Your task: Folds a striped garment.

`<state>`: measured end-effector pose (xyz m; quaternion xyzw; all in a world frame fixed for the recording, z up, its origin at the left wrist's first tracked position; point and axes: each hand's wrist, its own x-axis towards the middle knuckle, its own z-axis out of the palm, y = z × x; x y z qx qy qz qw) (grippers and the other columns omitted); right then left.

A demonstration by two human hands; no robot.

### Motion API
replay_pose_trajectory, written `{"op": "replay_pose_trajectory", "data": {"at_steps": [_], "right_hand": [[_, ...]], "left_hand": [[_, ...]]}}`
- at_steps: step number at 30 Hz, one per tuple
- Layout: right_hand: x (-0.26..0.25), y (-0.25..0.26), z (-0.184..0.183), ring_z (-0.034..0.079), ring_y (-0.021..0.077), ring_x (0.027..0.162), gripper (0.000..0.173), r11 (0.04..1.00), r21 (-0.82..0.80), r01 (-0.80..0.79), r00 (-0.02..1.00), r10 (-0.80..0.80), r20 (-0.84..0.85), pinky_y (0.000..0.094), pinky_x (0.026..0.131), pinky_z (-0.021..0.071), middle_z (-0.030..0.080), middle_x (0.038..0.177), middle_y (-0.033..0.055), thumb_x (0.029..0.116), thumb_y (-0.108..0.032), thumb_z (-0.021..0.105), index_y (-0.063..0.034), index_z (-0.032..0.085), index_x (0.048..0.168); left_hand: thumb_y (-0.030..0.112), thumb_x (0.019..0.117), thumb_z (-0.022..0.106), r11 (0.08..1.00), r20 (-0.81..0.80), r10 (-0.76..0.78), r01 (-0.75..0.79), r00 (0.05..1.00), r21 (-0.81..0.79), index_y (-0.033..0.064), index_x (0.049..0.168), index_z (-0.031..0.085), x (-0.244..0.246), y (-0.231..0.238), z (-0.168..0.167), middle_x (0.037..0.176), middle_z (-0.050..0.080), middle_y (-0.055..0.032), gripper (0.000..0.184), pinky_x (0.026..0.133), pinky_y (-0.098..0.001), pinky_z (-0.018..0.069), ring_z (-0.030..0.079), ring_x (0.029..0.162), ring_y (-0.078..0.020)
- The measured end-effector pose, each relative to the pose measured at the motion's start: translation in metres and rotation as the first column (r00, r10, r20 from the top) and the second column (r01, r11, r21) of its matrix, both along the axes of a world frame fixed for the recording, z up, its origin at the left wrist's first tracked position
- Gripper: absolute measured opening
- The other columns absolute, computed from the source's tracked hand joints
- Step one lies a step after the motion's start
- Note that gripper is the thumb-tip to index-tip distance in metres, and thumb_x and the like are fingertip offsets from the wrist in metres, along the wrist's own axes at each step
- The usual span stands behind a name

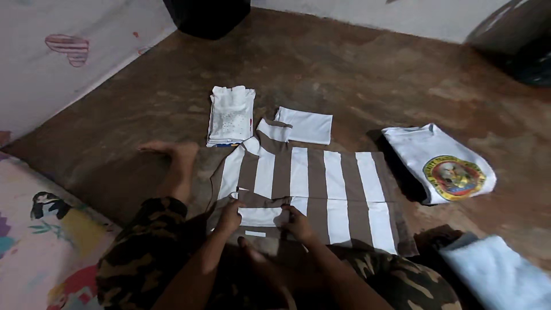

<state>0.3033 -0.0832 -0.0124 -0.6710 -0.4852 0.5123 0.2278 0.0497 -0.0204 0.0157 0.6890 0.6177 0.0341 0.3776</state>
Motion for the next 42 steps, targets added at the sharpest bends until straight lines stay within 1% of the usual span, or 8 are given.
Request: {"op": "replay_pose_trajectory", "data": {"at_steps": [5,10,14,22,26,30,39,42], "right_hand": [[-0.006,0.006,0.019,0.065,0.0378,0.112,0.060,0.998,-0.038,-0.048,0.960,0.057,0.275,0.0534,0.095,0.0540,0.057,0.135,0.0236,0.0882,-0.015,0.076,-0.0089,0.053,0.143],[-0.008,0.017,0.014,0.067,0.0332,0.113,0.041,0.966,0.250,-0.066,0.944,-0.021,0.330,0.0471,0.092,0.0580,0.053,0.146,0.0192,0.0995,-0.017,0.061,-0.0093,0.060,0.139],[-0.004,0.027,-0.003,0.070,0.0297,0.108,0.039,0.967,0.201,-0.154,0.904,0.056,0.423,0.0481,0.088,0.0591,0.057,0.144,0.0113,0.1047,-0.022,0.054,-0.0184,0.060,0.143],[-0.007,0.031,0.001,0.070,0.0343,0.104,0.042,0.997,0.065,-0.037,0.859,-0.001,0.511,0.0520,0.082,0.0596,0.052,0.148,0.0130,0.1014,-0.013,0.054,-0.0168,0.058,0.142],[-0.012,0.010,-0.024,0.058,0.0415,0.127,0.043,0.840,0.446,-0.309,0.762,-0.061,0.645,0.0578,0.097,0.0503,0.060,0.143,0.0158,0.0922,-0.003,0.058,-0.0126,0.068,0.133],[-0.033,-0.005,-0.048,0.042,0.0313,0.148,0.050,0.644,0.550,-0.532,0.728,0.016,0.686,0.0568,0.120,0.0341,0.047,0.159,0.0069,0.1035,-0.027,0.048,-0.0094,0.052,0.151],[-0.021,-0.004,-0.049,0.017,0.0289,0.159,0.064,0.738,0.308,-0.600,0.713,0.320,0.624,0.0555,0.127,0.0127,0.023,0.171,0.0064,0.1103,-0.049,0.027,-0.0127,0.032,0.163],[-0.005,0.002,-0.023,0.033,0.0313,0.153,0.047,0.799,0.381,-0.466,0.850,0.283,0.444,0.0496,0.125,0.0279,0.042,0.162,0.0096,0.1067,-0.032,0.046,-0.0124,0.055,0.149]], "left_hand": [[0.003,0.0932,0.060,0.985,-0.269,-0.127,0.153,0.955,0.076,0.0075,0.136,0.063,0.025,-0.003,0.012,0.157,0.042,-0.0149,0.043,0.118,-0.0504,0.0369,0.037,0.147,-0.0363],[0.009,0.1056,0.043,0.878,-0.202,-0.318,0.368,0.926,0.307,0.0114,0.142,0.059,0.040,0.008,-0.015,0.157,0.047,-0.0056,0.040,0.123,-0.0485,0.0299,0.038,0.149,-0.0276],[0.023,0.1108,0.036,0.808,-0.232,-0.463,0.515,0.855,0.287,0.0245,0.156,0.044,0.035,0.008,-0.042,0.166,0.034,0.0027,0.046,0.128,-0.0513,0.0138,0.023,0.156,-0.0211],[0.049,0.1101,0.022,0.907,-0.416,-0.233,0.350,0.879,0.233,0.0202,0.167,0.010,0.018,-0.002,-0.060,0.174,0.004,0.0024,0.064,0.127,-0.0567,0.0015,0.002,0.160,-0.0207],[0.052,0.1086,0.023,0.871,-0.413,-0.200,0.354,0.888,0.340,0.0121,0.166,0.015,0.023,-0.009,-0.061,0.173,0.010,-0.0065,0.070,0.125,-0.0632,0.0006,0.006,0.160,-0.0279],[0.039,0.1096,0.034,0.799,-0.312,-0.364,0.466,0.878,0.380,0.0104,0.163,0.028,0.034,-0.018,-0.058,0.171,0.021,-0.0051,0.061,0.126,-0.0590,0.0061,0.014,0.159,-0.0251],[0.061,0.1048,0.027,0.853,-0.362,-0.272,0.398,0.891,0.339,0.0170,0.166,0.017,0.013,-0.015,-0.070,0.173,0.010,-0.0029,0.076,0.126,-0.0589,0.0029,0.003,0.160,-0.0256],[0.054,0.1078,0.022,0.852,-0.357,-0.266,0.391,0.896,0.347,0.0211,0.166,0.020,0.006,-0.011,-0.065,0.173,0.011,-0.0004,0.067,0.124,-0.0653,0.0002,0.003,0.160,-0.0270]]}}
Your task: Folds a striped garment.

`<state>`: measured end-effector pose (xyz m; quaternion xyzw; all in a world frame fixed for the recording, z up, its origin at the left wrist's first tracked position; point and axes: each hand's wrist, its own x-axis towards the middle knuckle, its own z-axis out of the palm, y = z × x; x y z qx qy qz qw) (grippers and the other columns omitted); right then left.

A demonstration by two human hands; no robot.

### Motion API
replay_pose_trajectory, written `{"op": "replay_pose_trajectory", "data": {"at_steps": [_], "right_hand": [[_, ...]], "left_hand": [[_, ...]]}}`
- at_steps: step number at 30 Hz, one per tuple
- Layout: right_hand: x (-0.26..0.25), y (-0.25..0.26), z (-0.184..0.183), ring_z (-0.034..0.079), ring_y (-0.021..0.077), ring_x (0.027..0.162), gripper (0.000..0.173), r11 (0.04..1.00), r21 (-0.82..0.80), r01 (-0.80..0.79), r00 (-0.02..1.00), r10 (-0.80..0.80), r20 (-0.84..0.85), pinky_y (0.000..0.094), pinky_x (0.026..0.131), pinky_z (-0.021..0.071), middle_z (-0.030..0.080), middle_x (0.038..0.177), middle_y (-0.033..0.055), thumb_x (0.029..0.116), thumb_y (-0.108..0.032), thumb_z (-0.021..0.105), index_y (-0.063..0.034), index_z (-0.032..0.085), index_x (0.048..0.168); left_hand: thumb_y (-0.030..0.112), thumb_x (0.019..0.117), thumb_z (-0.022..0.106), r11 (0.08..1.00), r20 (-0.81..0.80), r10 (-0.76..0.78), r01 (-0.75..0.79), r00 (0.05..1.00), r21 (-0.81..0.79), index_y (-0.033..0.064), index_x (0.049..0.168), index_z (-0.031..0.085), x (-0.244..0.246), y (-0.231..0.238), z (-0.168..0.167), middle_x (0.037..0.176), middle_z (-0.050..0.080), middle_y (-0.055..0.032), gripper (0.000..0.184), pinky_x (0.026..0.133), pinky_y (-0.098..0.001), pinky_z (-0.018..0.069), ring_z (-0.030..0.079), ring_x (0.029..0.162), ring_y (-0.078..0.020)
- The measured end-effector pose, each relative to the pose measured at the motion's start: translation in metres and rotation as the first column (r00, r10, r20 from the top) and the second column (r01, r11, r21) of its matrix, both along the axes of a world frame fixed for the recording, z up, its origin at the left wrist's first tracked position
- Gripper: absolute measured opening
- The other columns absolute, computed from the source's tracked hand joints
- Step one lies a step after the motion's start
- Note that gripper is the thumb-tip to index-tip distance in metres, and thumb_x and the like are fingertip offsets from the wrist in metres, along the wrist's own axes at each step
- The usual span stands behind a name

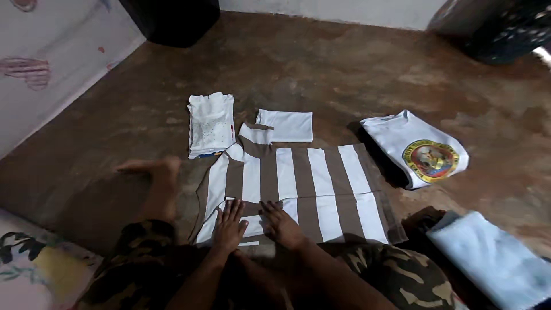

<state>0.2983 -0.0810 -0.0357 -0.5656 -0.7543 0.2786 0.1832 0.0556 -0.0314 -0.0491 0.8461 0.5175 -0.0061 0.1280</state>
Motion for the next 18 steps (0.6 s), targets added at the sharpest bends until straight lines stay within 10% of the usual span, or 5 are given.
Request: {"op": "replay_pose_trajectory", "data": {"at_steps": [3,7,12,18], "right_hand": [[0.019,0.012,0.046,0.057,0.0335,0.131,0.035,0.947,-0.219,0.235,0.969,-0.210,0.133,0.0519,0.108,0.0460,0.061,0.141,0.0152,0.1034,-0.019,0.052,-0.0080,0.065,0.134],[0.063,0.021,0.075,0.060,0.0428,0.124,0.044,0.703,-0.514,0.492,0.861,-0.307,0.405,0.0658,0.097,0.0488,0.060,0.138,0.0231,0.1006,-0.033,0.058,-0.0049,0.062,0.135],[0.108,0.016,0.040,0.059,0.0411,0.126,0.067,0.643,-0.634,0.429,0.898,-0.228,0.376,0.0691,0.098,0.0472,0.063,0.135,0.0209,0.0825,-0.034,0.082,-0.0091,0.058,0.140],[0.096,0.017,0.058,0.063,0.0417,0.117,0.059,0.559,-0.731,0.391,0.908,-0.103,0.406,0.0651,0.095,0.0491,0.064,0.128,0.0248,0.0873,-0.033,0.077,-0.0006,0.059,0.134]], "left_hand": [[0.052,0.1084,0.024,0.998,0.031,0.026,-0.028,0.999,0.052,0.0232,0.165,0.025,-0.001,0.004,0.002,0.173,0.014,0.0003,0.063,0.123,-0.0663,0.0007,0.005,0.160,-0.0292],[0.051,0.1084,0.026,0.998,-0.001,0.029,-0.029,1.000,0.064,0.0296,0.163,0.030,-0.005,0.009,0.002,0.172,0.018,0.0024,0.059,0.123,-0.0674,0.0020,0.008,0.159,-0.0306],[0.053,0.1082,0.027,0.999,-0.047,0.005,-0.003,0.999,0.038,0.0325,0.163,0.029,-0.013,0.012,-0.002,0.172,0.017,0.0054,0.058,0.123,-0.0661,0.0050,0.010,0.159,-0.0284],[0.057,0.1047,0.035,0.998,-0.083,0.039,-0.044,0.996,-0.055,0.0328,0.163,0.029,-0.023,0.009,0.008,0.172,0.017,0.0087,0.064,0.124,-0.0646,0.0029,0.008,0.160,-0.0240]]}}
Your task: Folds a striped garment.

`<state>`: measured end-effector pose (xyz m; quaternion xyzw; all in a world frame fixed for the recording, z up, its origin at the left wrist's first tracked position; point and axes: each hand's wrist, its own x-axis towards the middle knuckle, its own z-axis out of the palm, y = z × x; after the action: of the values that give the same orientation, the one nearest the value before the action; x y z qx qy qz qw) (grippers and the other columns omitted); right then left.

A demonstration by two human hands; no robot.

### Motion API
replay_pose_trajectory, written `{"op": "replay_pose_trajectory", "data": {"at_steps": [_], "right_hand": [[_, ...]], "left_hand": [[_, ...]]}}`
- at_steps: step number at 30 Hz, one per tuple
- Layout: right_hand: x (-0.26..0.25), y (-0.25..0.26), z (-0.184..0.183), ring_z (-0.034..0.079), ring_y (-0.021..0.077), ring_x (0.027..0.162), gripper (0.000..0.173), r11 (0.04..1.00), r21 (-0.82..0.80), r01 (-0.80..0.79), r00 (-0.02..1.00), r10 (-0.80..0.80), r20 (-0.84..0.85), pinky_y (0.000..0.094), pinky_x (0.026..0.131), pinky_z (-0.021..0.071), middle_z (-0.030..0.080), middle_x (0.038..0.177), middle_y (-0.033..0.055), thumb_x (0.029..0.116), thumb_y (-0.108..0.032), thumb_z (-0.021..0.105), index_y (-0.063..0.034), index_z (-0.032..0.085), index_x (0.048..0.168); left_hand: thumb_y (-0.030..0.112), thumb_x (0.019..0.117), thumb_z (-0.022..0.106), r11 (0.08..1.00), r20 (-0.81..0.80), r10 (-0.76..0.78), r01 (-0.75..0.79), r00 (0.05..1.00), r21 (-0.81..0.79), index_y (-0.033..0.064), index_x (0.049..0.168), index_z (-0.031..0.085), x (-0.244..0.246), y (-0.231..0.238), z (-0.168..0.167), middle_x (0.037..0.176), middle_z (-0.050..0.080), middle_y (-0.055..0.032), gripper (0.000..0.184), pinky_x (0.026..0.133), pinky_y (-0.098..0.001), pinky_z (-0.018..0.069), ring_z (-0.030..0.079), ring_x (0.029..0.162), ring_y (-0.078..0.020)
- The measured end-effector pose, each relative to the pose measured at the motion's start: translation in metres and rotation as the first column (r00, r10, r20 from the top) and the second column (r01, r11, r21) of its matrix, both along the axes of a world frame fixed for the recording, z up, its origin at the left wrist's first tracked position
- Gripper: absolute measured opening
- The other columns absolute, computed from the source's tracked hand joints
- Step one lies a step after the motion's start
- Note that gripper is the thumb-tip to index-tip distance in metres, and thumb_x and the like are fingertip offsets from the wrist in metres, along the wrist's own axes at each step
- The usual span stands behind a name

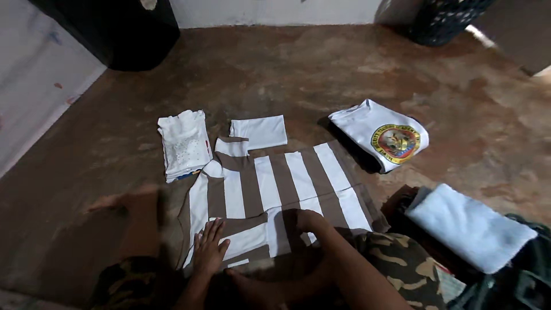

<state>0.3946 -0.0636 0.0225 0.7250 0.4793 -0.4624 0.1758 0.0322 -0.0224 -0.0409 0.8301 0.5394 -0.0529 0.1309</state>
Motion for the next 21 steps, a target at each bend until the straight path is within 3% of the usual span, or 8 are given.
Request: {"op": "replay_pose_trajectory", "data": {"at_steps": [3,6,8,10,12,15,18,21], "right_hand": [[0.018,0.015,0.011,0.066,0.0358,0.100,0.048,0.997,-0.009,0.072,0.996,-0.073,-0.052,0.0586,0.090,0.0507,0.068,0.112,0.0224,0.0954,-0.037,0.071,0.0033,0.065,0.122],[0.061,0.034,0.022,0.062,0.0432,0.118,0.047,0.902,0.292,0.317,0.948,-0.300,-0.103,0.0643,0.100,0.0473,0.064,0.125,0.0280,0.0991,-0.034,0.064,0.0039,0.063,0.126],[0.092,0.052,0.033,0.062,0.0435,0.120,0.043,0.828,0.426,0.364,0.928,-0.363,-0.085,0.0637,0.099,0.0476,0.064,0.126,0.0275,0.1023,-0.032,0.060,0.0019,0.062,0.128],[0.124,0.069,0.037,0.061,0.0452,0.121,0.040,0.789,0.506,0.347,0.924,-0.381,-0.038,0.0652,0.099,0.0473,0.064,0.126,0.0279,0.1024,-0.031,0.060,0.0014,0.064,0.126],[0.158,0.081,0.031,0.055,0.0483,0.127,0.039,0.764,0.568,0.306,0.920,-0.390,0.029,0.0670,0.102,0.0450,0.059,0.134,0.0288,0.0995,-0.027,0.064,-0.0002,0.065,0.128],[0.200,0.098,0.011,0.046,0.0522,0.135,0.040,0.710,0.655,0.259,0.903,-0.419,0.097,0.0727,0.098,0.0448,0.051,0.147,0.0260,0.0953,-0.013,0.066,-0.0033,0.062,0.134],[0.226,0.116,-0.007,0.040,0.0502,0.142,0.048,0.680,0.712,0.174,0.906,-0.395,0.155,0.0740,0.096,0.0451,0.044,0.157,0.0178,0.0939,-0.003,0.063,-0.0063,0.058,0.141],[0.241,0.128,-0.021,0.034,0.0499,0.147,0.051,0.695,0.708,0.127,0.936,-0.321,0.147,0.0723,0.101,0.0426,0.033,0.166,0.0128,0.1018,-0.005,0.055,-0.0115,0.049,0.152]], "left_hand": [[0.051,0.1024,0.047,0.990,0.136,0.022,-0.040,0.990,0.132,0.0204,0.155,0.047,0.006,0.008,0.006,0.164,0.038,-0.0047,0.061,0.122,-0.0692,0.0031,0.022,0.155,-0.0382],[0.049,0.1042,0.043,0.968,0.226,0.041,-0.094,0.973,0.232,0.0129,0.153,0.048,0.017,0.038,0.017,0.163,0.039,-0.0114,0.061,0.122,-0.0699,0.0052,0.024,0.154,-0.0419],[0.044,0.1049,0.043,0.956,0.251,0.043,-0.112,0.967,0.270,0.0102,0.152,0.049,0.026,0.069,0.025,0.162,0.040,-0.0143,0.058,0.122,-0.0690,0.0094,0.025,0.153,-0.0427],[0.035,0.1047,0.049,0.961,0.258,0.030,-0.100,0.966,0.260,0.0060,0.149,0.051,0.037,0.107,0.037,0.160,0.040,-0.0192,0.052,0.121,-0.0667,0.0182,0.028,0.152,-0.0441],[0.029,0.1041,0.052,0.966,0.257,-0.005,-0.062,0.966,0.250,0.0011,0.145,0.053,0.052,0.147,0.051,0.158,0.040,-0.0242,0.050,0.120,-0.0636,0.0259,0.033,0.149,-0.0457],[0.022,0.1047,0.053,0.983,0.245,0.025,-0.069,0.969,0.171,0.0005,0.145,0.053,0.083,0.205,0.070,0.157,0.040,-0.0260,0.046,0.116,-0.0591,0.0364,0.042,0.143,-0.0441],[0.012,0.1042,0.053,0.992,0.299,0.091,-0.112,0.950,0.055,-0.0037,0.147,0.048,0.114,0.255,0.074,0.159,0.034,-0.0299,0.046,0.117,-0.0586,0.0351,0.037,0.146,-0.0461],[0.013,0.1050,0.053,0.977,0.294,0.207,-0.211,0.933,-0.017,-0.0037,0.150,0.043,0.139,0.295,0.060,0.155,0.039,-0.0302,0.049,0.118,-0.0576,0.0348,0.039,0.144,-0.0447]]}}
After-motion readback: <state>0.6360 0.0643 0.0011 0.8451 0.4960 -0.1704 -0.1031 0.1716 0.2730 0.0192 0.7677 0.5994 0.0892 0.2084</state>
